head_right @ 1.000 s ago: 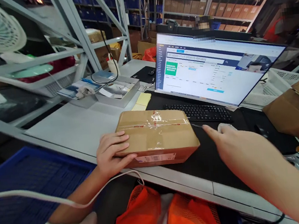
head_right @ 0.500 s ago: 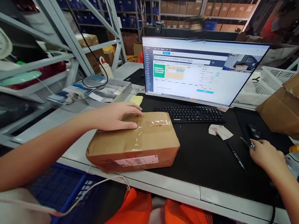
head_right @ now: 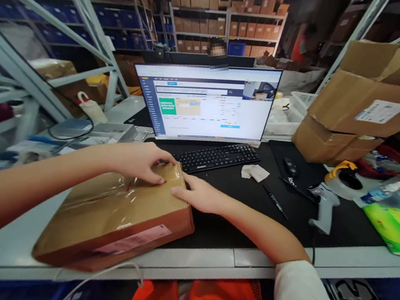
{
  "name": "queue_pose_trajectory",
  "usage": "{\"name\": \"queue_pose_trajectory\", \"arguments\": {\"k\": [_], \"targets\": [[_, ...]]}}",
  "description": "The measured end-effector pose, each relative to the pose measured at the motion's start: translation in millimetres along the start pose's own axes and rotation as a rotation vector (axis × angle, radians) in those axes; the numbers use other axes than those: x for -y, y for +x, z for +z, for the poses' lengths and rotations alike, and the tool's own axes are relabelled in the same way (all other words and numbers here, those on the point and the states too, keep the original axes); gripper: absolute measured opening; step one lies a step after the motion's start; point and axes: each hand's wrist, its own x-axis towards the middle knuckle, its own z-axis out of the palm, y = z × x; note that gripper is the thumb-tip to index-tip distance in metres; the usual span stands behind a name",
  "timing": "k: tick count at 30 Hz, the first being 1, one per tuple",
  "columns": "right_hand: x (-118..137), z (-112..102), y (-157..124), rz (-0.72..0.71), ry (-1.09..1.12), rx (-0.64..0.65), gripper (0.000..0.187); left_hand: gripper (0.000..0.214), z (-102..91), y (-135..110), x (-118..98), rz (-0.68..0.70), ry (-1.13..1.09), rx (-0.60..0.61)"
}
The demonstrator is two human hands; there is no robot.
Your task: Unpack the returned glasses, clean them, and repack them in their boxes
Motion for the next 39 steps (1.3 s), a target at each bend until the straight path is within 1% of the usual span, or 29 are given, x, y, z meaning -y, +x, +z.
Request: {"name": "queue_pose_trajectory", "arguments": {"k": [2, 4, 6, 9, 11, 13, 16, 19, 22, 25, 27, 31, 36, 39], "targets": [[-3.7, 0.8, -1.2, -0.029, 0.029, 0.004, 0.056, 0.060, -3.7, -2.5, -11.8, -0.036, 0.046, 0.001], [-7.1, 2.3, -4.2, -0.059, 0.033, -0.033, 0.057, 0.058, -5.5, -2.7, -25.3, -0.053, 0.095, 0.002], [-8.1, 3.7, -7.6, -0.086, 0.039, -0.045, 0.057, 0.060, -5.8, -0.5, -38.2, -0.076, 0.155, 0.019], [-5.0, 3.8, -11.5, -0.088, 0.028, -0.023, 0.055, 0.062, -1.7, 5.0, -51.9, -0.104, 0.237, 0.053], [-2.1, 2.7, -12.6, -0.070, 0.010, -0.011, 0.053, 0.059, 3.6, 8.0, -56.2, -0.095, 0.258, 0.057], [-1.3, 1.8, -12.7, -0.060, -0.005, -0.010, 0.053, 0.054, 9.2, 9.6, -57.5, -0.071, 0.267, 0.061], [-5.5, 2.0, -11.9, -0.089, 0.000, -0.008, 0.056, 0.048, 15.4, 9.6, -57.4, -0.045, 0.292, 0.074], [-13.0, 3.4, -11.1, -0.111, 0.044, -0.014, 0.060, 0.052, 17.5, 8.4, -58.5, -0.050, 0.309, 0.066], [-18.0, 4.3, -10.9, -0.097, 0.090, -0.010, 0.060, 0.053, 15.9, 7.8, -61.3, -0.073, 0.308, 0.083], [-18.9, 3.4, -11.3, -0.071, 0.096, 0.001, 0.061, 0.052, 12.4, 8.1, -65.5, -0.098, 0.299, 0.130], [-18.3, 2.1, -11.6, -0.058, 0.090, 0.001, 0.062, 0.056, 10.9, 8.8, -68.4, -0.123, 0.284, 0.159], [-17.5, 0.0, -10.5, -0.056, 0.104, 0.003, 0.062, 0.065, 12.3, 10.8, -69.1, -0.171, 0.279, 0.168], [-16.9, -0.6, -7.1, -0.043, 0.111, -0.003, 0.058, 0.060, 16.4, 13.4, -60.1, -0.123, 0.294, 0.183], [-17.7, -1.0, -6.4, -0.031, 0.117, -0.004, 0.056, 0.053, 14.9, 12.6, -60.2, -0.092, 0.323, 0.178]]}}
